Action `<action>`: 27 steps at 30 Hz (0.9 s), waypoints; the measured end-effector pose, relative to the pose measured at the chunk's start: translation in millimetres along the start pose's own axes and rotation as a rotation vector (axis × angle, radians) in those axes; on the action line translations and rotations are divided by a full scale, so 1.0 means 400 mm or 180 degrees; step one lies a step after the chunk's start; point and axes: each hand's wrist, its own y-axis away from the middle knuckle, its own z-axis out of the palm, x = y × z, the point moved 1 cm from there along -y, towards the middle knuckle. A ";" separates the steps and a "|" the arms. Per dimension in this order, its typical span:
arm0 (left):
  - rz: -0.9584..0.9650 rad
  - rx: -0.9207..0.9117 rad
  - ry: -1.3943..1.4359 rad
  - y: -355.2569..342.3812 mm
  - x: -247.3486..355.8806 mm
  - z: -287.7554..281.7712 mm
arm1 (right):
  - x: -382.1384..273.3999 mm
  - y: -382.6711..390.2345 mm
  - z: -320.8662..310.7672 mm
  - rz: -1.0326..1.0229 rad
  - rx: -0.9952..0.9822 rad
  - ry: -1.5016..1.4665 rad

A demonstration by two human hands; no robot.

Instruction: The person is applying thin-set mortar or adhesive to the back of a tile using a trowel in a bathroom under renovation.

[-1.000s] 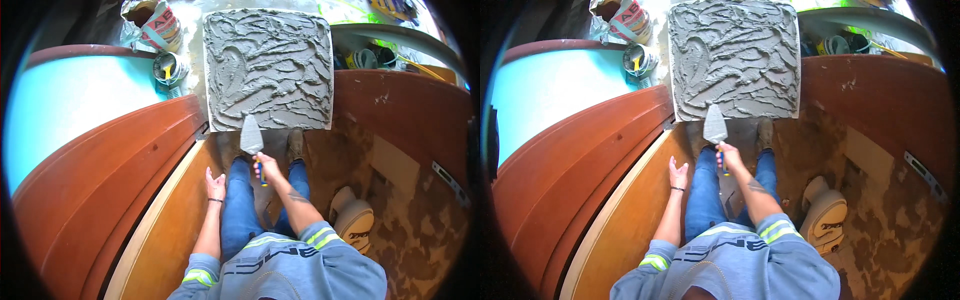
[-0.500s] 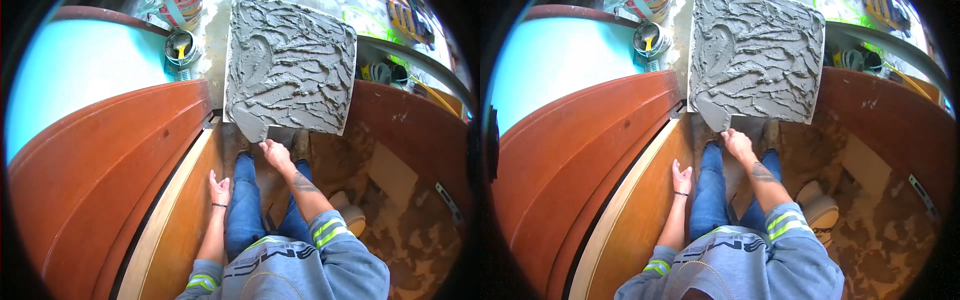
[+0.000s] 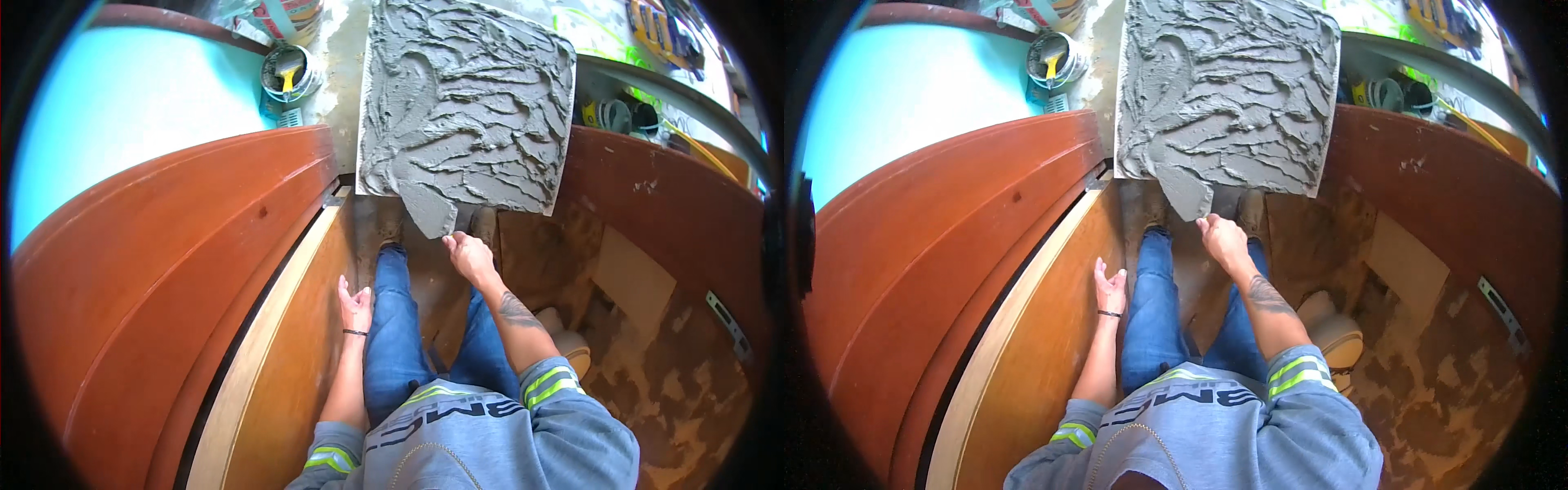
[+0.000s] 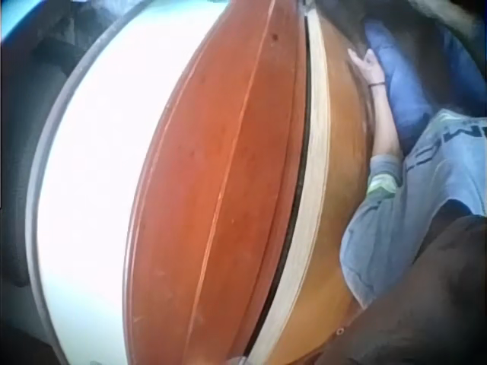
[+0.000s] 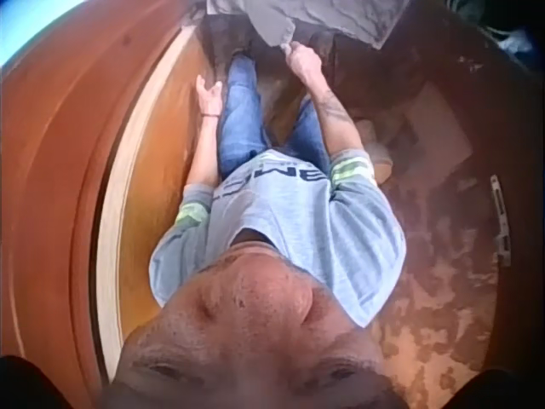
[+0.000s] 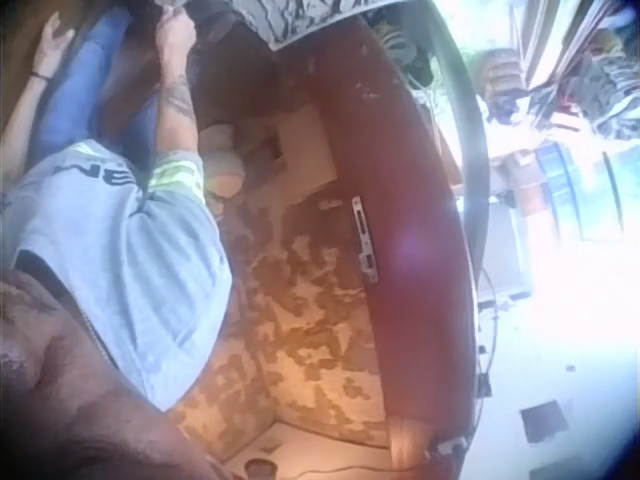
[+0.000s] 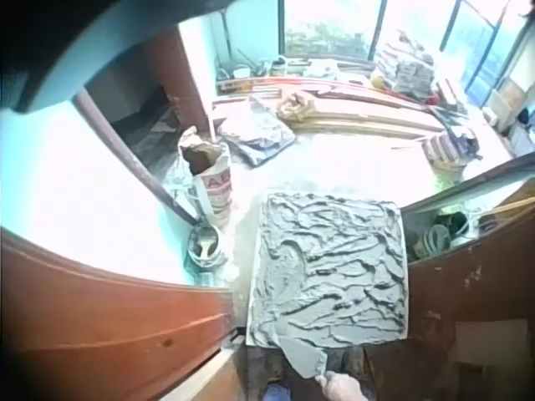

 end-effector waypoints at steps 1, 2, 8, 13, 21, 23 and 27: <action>0.0017 -0.0045 -0.0015 0.001 0.009 0.007 | 0.002 0.009 -0.022 0.0037 0.0070 0.0383; -0.0012 -0.0039 -0.0017 0.003 0.017 0.014 | 0.041 0.008 -0.031 0.0016 0.0246 0.0481; 0.0025 0.0003 -0.0090 -0.005 0.009 0.015 | 0.187 0.056 -0.126 0.0233 0.0433 0.0443; 0.0152 -0.0137 -0.0368 0.003 0.033 0.048 | 0.265 0.005 -0.212 -0.0442 0.1130 0.0875; 0.0388 0.0003 -0.0723 -0.017 0.064 0.085 | 0.304 -0.131 -0.279 0.0461 0.1237 -0.0021; 0.0390 -0.0073 -0.0794 -0.014 0.090 0.091 | 0.393 -0.092 -0.247 0.1185 0.0924 -0.0934; 0.0517 -0.0084 -0.0686 -0.028 0.108 0.110 | 0.502 -0.018 -0.209 0.1537 0.0729 -0.1946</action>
